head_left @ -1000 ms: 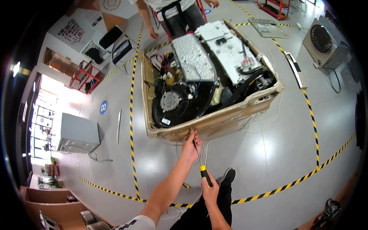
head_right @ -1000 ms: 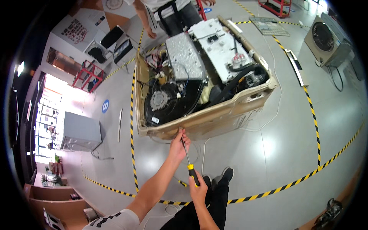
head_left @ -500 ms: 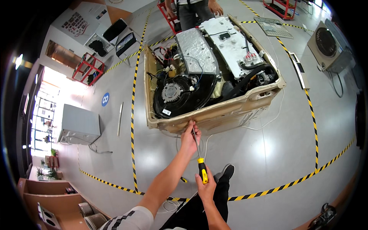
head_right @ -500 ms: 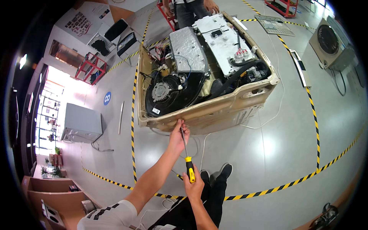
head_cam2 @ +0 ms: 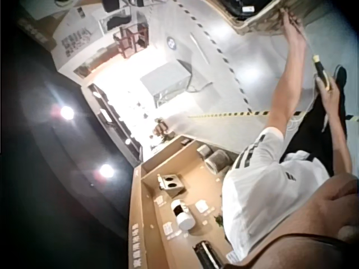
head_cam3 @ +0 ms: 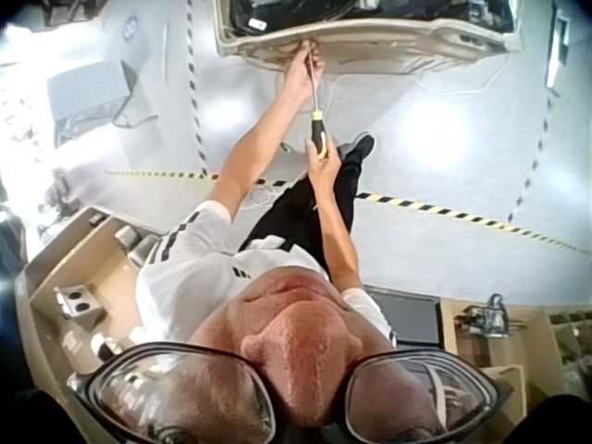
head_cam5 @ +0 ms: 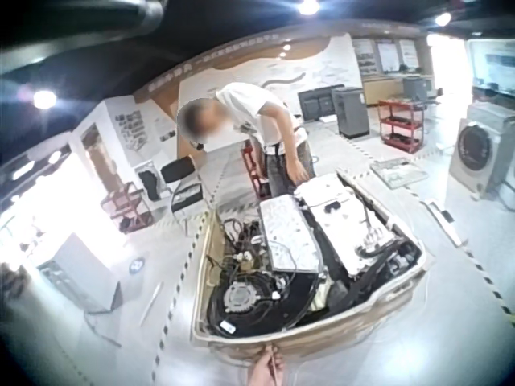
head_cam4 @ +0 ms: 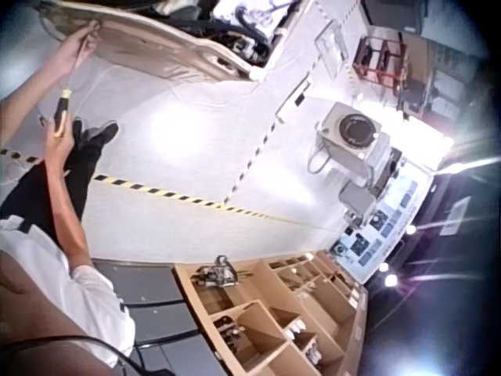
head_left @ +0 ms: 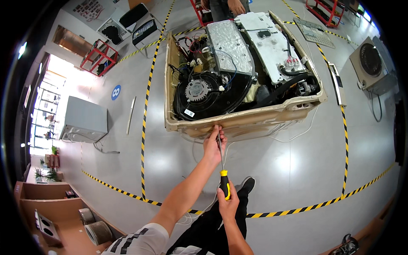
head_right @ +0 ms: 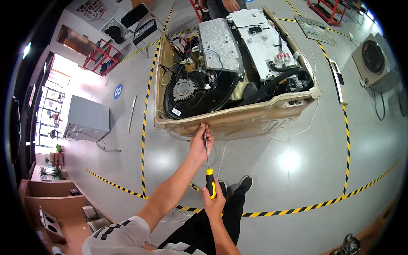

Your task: The person unscrews and removes components from an appliance using a screwdriver, handles the detached screws by hand, and places them into a small storage case.

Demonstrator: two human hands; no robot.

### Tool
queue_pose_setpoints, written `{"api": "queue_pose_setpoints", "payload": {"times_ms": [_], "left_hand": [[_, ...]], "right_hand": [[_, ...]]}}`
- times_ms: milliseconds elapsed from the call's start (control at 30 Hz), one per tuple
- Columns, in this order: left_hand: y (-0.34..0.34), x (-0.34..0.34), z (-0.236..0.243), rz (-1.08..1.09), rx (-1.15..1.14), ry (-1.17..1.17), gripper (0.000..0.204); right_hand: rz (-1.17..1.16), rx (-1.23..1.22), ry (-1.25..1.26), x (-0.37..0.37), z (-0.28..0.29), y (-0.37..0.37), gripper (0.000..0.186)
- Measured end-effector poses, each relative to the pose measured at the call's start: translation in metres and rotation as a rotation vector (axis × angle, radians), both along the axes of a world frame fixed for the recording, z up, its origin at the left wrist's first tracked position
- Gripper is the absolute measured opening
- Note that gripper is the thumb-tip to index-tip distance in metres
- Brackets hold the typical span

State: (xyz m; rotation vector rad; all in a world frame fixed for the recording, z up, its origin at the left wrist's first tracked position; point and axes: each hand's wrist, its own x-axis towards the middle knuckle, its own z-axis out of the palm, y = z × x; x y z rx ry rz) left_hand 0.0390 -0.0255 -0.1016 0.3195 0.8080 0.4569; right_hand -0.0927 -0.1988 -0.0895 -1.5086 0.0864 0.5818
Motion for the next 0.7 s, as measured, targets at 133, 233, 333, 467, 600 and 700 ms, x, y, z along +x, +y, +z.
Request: {"api": "queue_pose_setpoints", "payload": {"times_ms": [133, 233, 333, 467, 600, 700], "left_hand": [[0.000, 0.002, -0.005, -0.005, -0.012, -0.004, 0.016], [0.006, 0.001, -0.007, -0.007, 0.012, -0.061, 0.015], [0.004, 0.003, 0.004, -0.001, -0.014, 0.037, 0.015], [0.000, 0.002, 0.005, 0.025, 0.004, 0.056, 0.015], [0.002, -0.002, 0.004, 0.013, -0.051, 0.027, 0.015], [0.005, -0.003, 0.003, -0.009, -0.092, -0.035, 0.016]], "right_hand": [[-0.128, 0.799, 0.873, 0.009, 0.002, -0.013, 0.049], [0.050, 1.138, 1.253, 0.019, 0.005, -0.011, 0.055], [-0.117, 1.085, 1.181, 0.020, 0.015, -0.011, 0.050], [-0.057, 0.235, 0.386, 0.017, 0.034, 0.000, 0.045], [-0.183, 0.621, 0.717, 0.010, 0.023, -0.001, 0.052], [-0.099, 1.211, 1.281, 0.018, 0.021, -0.003, 0.063]]}}
